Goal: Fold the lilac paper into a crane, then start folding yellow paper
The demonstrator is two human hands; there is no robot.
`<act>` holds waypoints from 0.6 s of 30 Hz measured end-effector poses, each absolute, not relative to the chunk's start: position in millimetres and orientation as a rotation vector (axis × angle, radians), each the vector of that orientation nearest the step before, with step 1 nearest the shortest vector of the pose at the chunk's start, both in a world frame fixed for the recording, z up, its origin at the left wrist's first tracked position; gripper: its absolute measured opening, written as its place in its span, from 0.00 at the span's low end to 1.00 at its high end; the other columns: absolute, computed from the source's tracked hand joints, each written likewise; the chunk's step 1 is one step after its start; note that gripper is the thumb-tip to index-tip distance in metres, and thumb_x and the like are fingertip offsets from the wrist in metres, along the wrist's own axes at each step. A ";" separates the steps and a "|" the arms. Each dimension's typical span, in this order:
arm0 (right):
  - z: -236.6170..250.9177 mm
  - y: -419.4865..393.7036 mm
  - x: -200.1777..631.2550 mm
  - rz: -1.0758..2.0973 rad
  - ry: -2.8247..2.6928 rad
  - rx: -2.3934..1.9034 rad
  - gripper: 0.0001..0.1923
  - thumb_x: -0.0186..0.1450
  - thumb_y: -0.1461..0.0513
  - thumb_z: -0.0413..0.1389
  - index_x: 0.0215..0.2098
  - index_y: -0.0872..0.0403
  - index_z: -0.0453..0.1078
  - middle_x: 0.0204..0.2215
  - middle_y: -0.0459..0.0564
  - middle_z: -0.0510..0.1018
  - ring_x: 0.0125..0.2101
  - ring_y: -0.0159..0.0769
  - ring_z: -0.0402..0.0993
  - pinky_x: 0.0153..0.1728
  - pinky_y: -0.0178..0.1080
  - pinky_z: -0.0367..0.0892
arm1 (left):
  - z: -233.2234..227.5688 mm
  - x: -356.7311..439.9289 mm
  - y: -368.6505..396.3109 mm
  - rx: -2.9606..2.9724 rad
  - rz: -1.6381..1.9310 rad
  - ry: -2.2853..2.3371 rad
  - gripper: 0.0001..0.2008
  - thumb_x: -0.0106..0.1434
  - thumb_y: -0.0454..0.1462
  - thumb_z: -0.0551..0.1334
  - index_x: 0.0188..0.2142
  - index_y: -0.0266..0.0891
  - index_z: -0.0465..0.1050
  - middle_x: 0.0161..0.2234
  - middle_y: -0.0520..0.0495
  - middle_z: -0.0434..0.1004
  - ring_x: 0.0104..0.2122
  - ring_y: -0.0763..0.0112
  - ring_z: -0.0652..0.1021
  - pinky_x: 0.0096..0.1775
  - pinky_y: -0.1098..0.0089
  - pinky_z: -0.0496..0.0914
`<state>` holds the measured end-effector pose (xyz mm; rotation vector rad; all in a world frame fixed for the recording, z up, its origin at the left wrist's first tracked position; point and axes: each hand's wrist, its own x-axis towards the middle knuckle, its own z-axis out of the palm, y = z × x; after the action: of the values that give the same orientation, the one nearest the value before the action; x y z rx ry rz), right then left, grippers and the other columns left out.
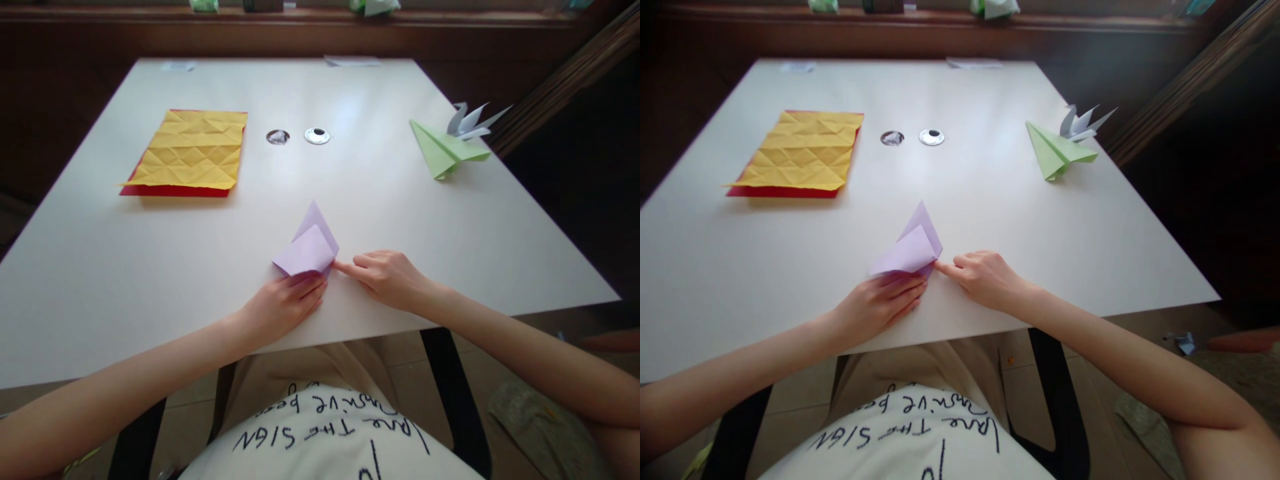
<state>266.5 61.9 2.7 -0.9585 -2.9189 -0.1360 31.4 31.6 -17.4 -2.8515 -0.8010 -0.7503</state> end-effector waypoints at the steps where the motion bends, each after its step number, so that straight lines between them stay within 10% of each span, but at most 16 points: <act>1: 2.4 62.3 266.8 -0.131 -2.925 -0.923 0.20 0.63 0.69 0.47 0.52 0.53 0.66 0.23 0.45 0.71 0.23 0.30 0.63 0.25 0.35 0.53 | -17.4 31.4 31.4 -2.852 -0.752 -0.810 0.12 0.65 0.33 0.54 0.43 0.32 0.73 0.42 0.44 0.78 0.39 0.66 0.78 0.42 0.66 0.75; 18: -1.7 58.3 267.7 -0.070 -2.879 -0.957 0.22 0.62 0.69 0.48 0.53 0.50 0.65 0.22 0.44 0.71 0.23 0.30 0.63 0.25 0.35 0.53 | -8.6 22.3 3.7 -2.991 -0.688 -0.902 0.14 0.65 0.34 0.55 0.47 0.29 0.69 0.47 0.39 0.74 0.47 0.60 0.74 0.48 0.62 0.73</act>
<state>267.7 58.3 -1.7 -0.9575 -2.8787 -0.0697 22.3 3.7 -8.6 -2.9911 -0.9021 -0.6883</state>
